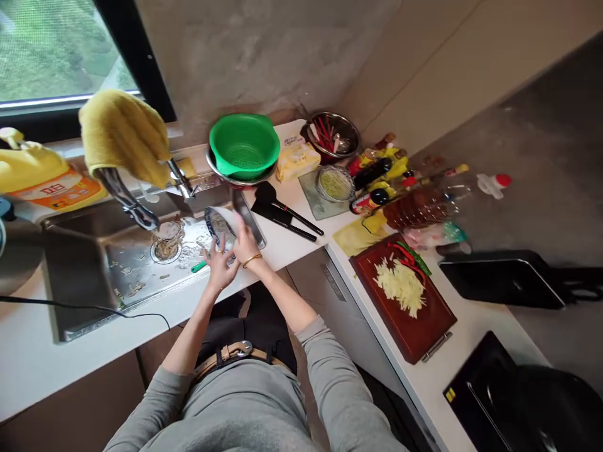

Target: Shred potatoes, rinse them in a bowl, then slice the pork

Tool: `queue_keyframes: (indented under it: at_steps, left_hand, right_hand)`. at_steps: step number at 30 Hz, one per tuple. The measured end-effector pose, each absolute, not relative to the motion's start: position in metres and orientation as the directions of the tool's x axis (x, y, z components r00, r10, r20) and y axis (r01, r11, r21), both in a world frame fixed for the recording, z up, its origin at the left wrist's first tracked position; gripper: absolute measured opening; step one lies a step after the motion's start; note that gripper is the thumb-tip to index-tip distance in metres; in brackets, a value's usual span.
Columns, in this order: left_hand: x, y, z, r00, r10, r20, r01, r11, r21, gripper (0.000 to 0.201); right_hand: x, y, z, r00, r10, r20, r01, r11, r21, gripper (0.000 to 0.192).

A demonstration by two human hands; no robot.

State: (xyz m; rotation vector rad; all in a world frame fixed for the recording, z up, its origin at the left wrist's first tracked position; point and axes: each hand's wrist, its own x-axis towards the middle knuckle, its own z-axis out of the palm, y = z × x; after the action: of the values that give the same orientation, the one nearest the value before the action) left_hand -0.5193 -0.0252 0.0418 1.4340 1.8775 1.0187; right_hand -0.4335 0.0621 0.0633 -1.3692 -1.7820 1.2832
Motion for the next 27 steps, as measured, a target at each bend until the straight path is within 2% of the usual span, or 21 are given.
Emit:
queue_keyframes:
  at_steps: [2,4,5,7,9,11,13,14,17,19,22,24,26,27]
  left_hand:
    - [-0.519,-0.026,0.034,-0.469,0.881,-0.062,0.426,0.288,0.858,0.054]
    - [-0.522,-0.022,0.026,-0.608,0.767,-0.204,0.211,0.404,0.890,0.067]
    - [-0.523,-0.018,0.024,-0.618,0.744,-0.252,0.120,0.406,0.906,0.073]
    - [-0.523,-0.007,0.024,-0.547,0.777,-0.311,-0.019,0.360,0.933,0.083]
    - [-0.515,0.004,0.032,-0.413,0.825,-0.384,-0.172,0.344,0.923,0.084]
    - [-0.498,0.013,0.042,-0.288,0.863,-0.414,-0.254,0.348,0.902,0.079]
    - [-0.471,0.017,0.052,-0.240,0.874,-0.421,-0.256,0.362,0.896,0.075]
    - [-0.453,0.018,0.055,-0.153,0.890,-0.430,-0.260,0.384,0.886,0.071]
    - [-0.382,0.018,0.058,0.138,0.874,-0.465,-0.242,0.485,0.840,0.056]
    - [-0.322,0.016,0.054,0.173,0.853,-0.493,-0.216,0.521,0.826,0.048]
    - [-0.232,0.012,0.047,0.099,0.862,-0.497,-0.191,0.507,0.841,0.051]
    - [-0.181,0.008,0.044,0.066,0.892,-0.446,-0.170,0.451,0.876,0.060]
    - [-0.142,0.004,0.043,0.014,0.932,-0.363,-0.133,0.362,0.923,0.069]
    - [-0.127,0.003,0.042,-0.022,0.946,-0.324,-0.106,0.320,0.941,0.072]
  right_hand:
    - [-0.425,0.064,0.072,-0.444,0.895,0.031,0.475,0.264,-0.839,0.059]
    - [-0.416,0.069,0.082,-0.556,0.820,0.136,0.471,0.445,-0.761,0.051]
    - [-0.410,0.072,0.086,-0.592,0.788,0.170,0.450,0.497,-0.742,0.050]
    - [-0.396,0.077,0.091,-0.602,0.770,0.212,0.409,0.525,-0.747,0.052]
    - [-0.374,0.079,0.091,-0.486,0.843,0.230,0.385,0.442,-0.810,0.060]
    - [-0.342,0.077,0.085,-0.269,0.945,0.183,0.326,0.269,-0.906,0.064]
    - [-0.298,0.068,0.076,-0.053,0.998,0.032,0.187,0.041,-0.981,0.062]
    - [-0.273,0.061,0.071,0.013,0.998,-0.069,0.096,-0.070,-0.993,0.060]
    - [-0.189,0.032,0.057,0.055,0.944,-0.326,-0.147,-0.315,-0.937,0.052]
    - [-0.129,0.014,0.052,0.026,0.922,-0.387,-0.211,-0.373,-0.903,0.048]
    - [-0.032,-0.005,0.051,0.112,0.944,-0.310,-0.099,-0.300,-0.949,0.046]
    - [0.034,-0.011,0.051,0.330,0.918,-0.219,0.132,-0.275,-0.952,0.050]
    - [0.094,-0.012,0.049,0.574,0.807,-0.141,0.380,-0.415,-0.827,0.072]
    - [0.119,-0.011,0.047,0.638,0.751,-0.170,0.421,-0.525,-0.740,0.087]
